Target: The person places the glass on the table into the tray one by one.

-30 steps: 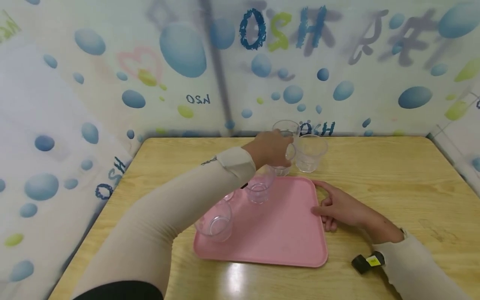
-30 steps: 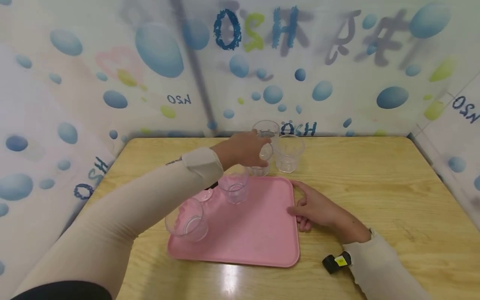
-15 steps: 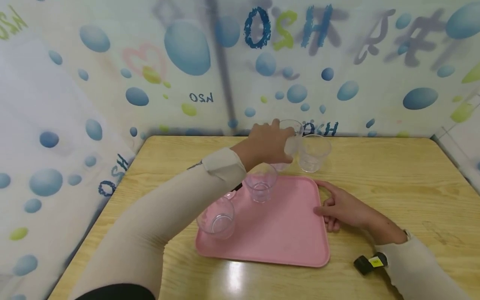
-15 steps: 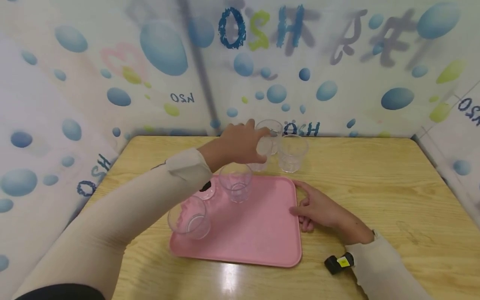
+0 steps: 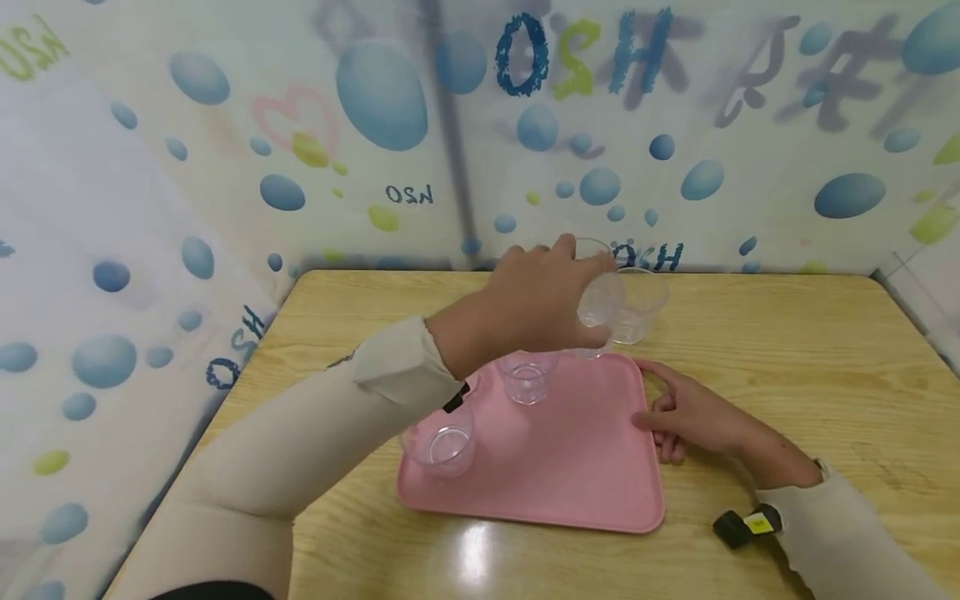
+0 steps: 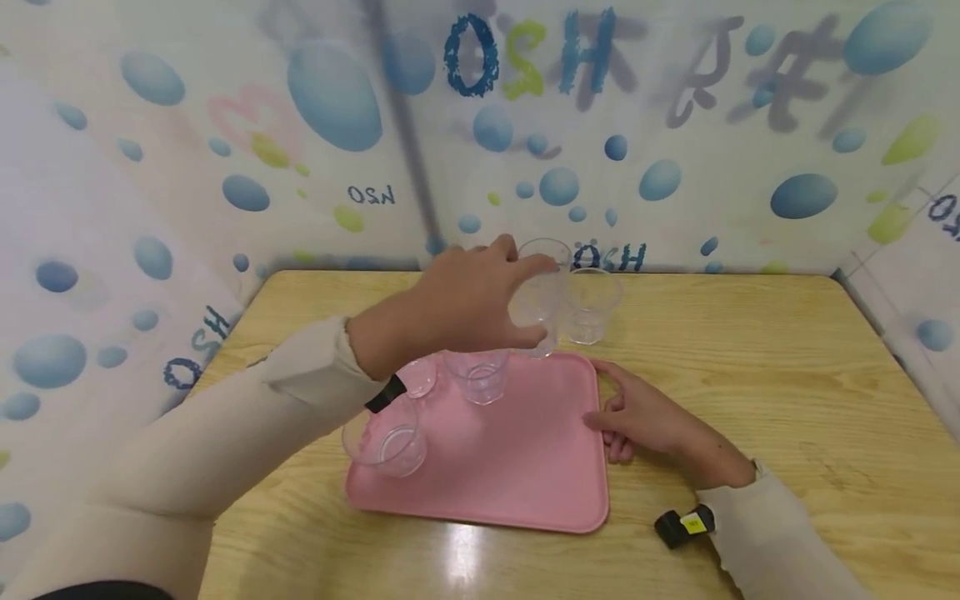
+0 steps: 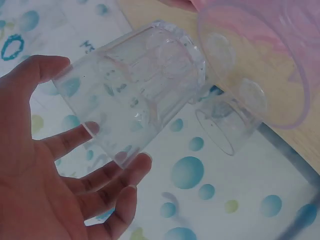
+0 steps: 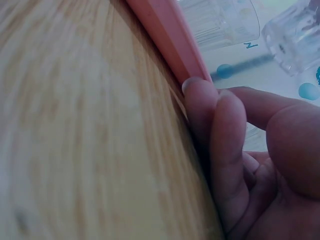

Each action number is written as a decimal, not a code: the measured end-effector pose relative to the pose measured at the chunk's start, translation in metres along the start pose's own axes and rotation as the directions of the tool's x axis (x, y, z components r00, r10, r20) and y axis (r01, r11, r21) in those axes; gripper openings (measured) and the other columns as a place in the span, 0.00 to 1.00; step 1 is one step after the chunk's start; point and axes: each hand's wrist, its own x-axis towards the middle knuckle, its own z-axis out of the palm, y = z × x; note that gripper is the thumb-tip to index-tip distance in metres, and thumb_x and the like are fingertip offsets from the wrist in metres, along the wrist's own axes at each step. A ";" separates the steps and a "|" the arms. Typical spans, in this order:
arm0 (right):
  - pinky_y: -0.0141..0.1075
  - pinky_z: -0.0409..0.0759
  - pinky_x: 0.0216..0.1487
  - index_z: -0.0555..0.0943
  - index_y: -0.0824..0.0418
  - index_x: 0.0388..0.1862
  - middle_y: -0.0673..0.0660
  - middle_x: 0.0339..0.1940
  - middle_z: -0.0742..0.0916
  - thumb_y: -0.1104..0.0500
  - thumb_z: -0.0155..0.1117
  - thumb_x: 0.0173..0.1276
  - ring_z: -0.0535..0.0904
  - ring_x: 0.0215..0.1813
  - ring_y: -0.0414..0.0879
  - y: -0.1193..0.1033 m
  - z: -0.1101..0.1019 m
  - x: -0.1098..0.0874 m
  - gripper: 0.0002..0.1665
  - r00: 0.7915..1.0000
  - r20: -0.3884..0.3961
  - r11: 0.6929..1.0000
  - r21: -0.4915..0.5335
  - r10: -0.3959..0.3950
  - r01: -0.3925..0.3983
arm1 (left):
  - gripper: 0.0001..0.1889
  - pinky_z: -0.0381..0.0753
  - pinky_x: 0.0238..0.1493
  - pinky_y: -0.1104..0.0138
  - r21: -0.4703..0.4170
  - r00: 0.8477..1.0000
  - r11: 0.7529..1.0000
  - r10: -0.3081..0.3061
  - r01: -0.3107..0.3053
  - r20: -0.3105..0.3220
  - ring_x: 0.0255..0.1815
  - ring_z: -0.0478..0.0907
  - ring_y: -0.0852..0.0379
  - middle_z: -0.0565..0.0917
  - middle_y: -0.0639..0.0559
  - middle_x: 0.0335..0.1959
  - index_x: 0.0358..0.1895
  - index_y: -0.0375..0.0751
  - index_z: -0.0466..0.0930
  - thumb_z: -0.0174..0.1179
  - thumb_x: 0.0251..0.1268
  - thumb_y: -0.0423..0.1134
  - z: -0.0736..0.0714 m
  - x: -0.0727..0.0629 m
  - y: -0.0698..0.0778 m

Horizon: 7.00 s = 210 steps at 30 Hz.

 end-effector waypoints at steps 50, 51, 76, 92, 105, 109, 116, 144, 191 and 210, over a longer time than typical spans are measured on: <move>0.47 0.84 0.23 0.38 0.56 0.83 0.60 0.22 0.85 0.56 0.64 0.73 0.83 0.19 0.48 0.005 0.000 0.003 0.54 1.000 0.007 1.000 0.003 0.008 -0.008 | 0.39 0.79 0.51 0.52 -0.052 0.975 0.993 0.116 -0.108 0.188 0.42 0.79 0.53 0.79 0.49 0.54 0.72 0.63 0.66 0.64 0.57 0.67 0.054 -0.101 0.006; 0.47 0.84 0.23 0.38 0.56 0.83 0.61 0.22 0.85 0.56 0.64 0.73 0.83 0.19 0.48 0.005 0.000 0.003 0.54 1.000 0.008 1.000 0.002 0.006 -0.006 | 0.39 0.79 0.51 0.52 -0.052 0.974 0.993 0.115 -0.107 0.193 0.43 0.79 0.53 0.79 0.49 0.55 0.72 0.63 0.66 0.64 0.57 0.67 0.054 -0.101 0.006; 0.47 0.84 0.23 0.38 0.56 0.83 0.60 0.22 0.85 0.57 0.63 0.73 0.83 0.19 0.47 0.005 -0.001 0.005 0.54 1.000 0.017 1.000 0.014 -0.008 0.008 | 0.32 0.81 0.41 0.58 -0.106 0.999 0.993 0.038 -0.041 -0.033 0.42 0.81 0.55 0.80 0.54 0.53 0.68 0.59 0.72 0.54 0.66 0.69 0.047 -0.108 -0.011; 0.45 0.84 0.23 0.40 0.58 0.83 0.61 0.22 0.85 0.56 0.64 0.73 0.82 0.18 0.46 0.003 0.000 0.002 0.54 1.000 0.000 1.000 -0.018 0.001 -0.001 | 0.09 0.68 0.22 0.66 -0.671 0.691 0.731 -0.551 0.128 -0.468 0.17 0.67 0.56 0.74 0.49 0.19 0.40 0.39 0.80 0.55 0.74 0.41 0.097 -0.124 -0.112; 0.46 0.84 0.23 0.39 0.57 0.83 0.61 0.23 0.85 0.55 0.64 0.73 0.83 0.19 0.48 0.005 0.002 0.003 0.54 1.000 0.006 1.000 0.003 0.007 -0.007 | 0.15 0.77 0.28 0.66 -0.708 0.861 0.508 -0.405 0.491 0.307 0.24 0.77 0.54 0.80 0.45 0.31 0.58 0.45 0.76 0.49 0.79 0.47 0.167 -0.105 -0.160; 0.46 0.84 0.24 0.39 0.58 0.83 0.59 0.22 0.85 0.56 0.63 0.73 0.84 0.20 0.48 0.004 0.002 0.002 0.53 1.000 0.002 1.000 0.008 0.009 -0.009 | 0.16 0.74 0.26 0.65 -0.707 0.884 0.531 -0.287 0.467 0.369 0.20 0.73 0.55 0.78 0.48 0.23 0.61 0.48 0.73 0.52 0.75 0.43 0.174 -0.104 -0.163; 0.46 0.85 0.25 0.39 0.59 0.82 0.58 0.22 0.85 0.56 0.62 0.74 0.84 0.20 0.48 0.002 0.001 0.002 0.52 1.000 -0.001 1.000 0.010 0.014 -0.014 | 0.21 0.79 0.22 0.65 -0.771 0.916 0.496 -0.176 0.400 0.361 0.18 0.78 0.55 0.79 0.48 0.20 0.67 0.49 0.67 0.55 0.73 0.42 0.176 -0.099 -0.156; 0.71 0.59 0.68 0.43 0.65 0.82 0.71 0.81 0.54 0.42 0.67 0.68 0.52 0.79 0.72 -0.065 -0.031 0.046 0.60 0.825 -0.522 0.886 -0.459 -0.217 -0.057 | 0.19 0.69 0.20 0.69 -0.790 0.949 0.529 -0.116 0.309 0.293 0.14 0.67 0.60 0.70 0.54 0.14 0.66 0.44 0.65 0.52 0.78 0.43 0.179 -0.100 -0.152; 0.62 0.77 0.58 0.55 0.51 0.81 0.67 0.73 0.70 0.49 0.77 0.60 0.73 0.67 0.68 -0.066 0.034 0.021 0.56 0.839 -0.458 0.924 -0.360 -0.295 0.128 | 0.21 0.73 0.22 0.66 -0.780 0.954 0.554 -0.111 0.292 0.279 0.15 0.69 0.58 0.70 0.53 0.17 0.68 0.44 0.64 0.51 0.78 0.45 0.177 -0.101 -0.151; 0.61 0.78 0.59 0.57 0.51 0.80 0.67 0.74 0.69 0.48 0.78 0.59 0.73 0.68 0.64 -0.059 0.042 0.022 0.56 0.848 -0.445 0.924 -0.363 -0.287 0.123 | 0.22 0.74 0.23 0.65 -0.748 0.953 0.595 -0.125 0.295 0.276 0.15 0.69 0.57 0.71 0.52 0.18 0.70 0.46 0.62 0.50 0.79 0.45 0.174 -0.100 -0.148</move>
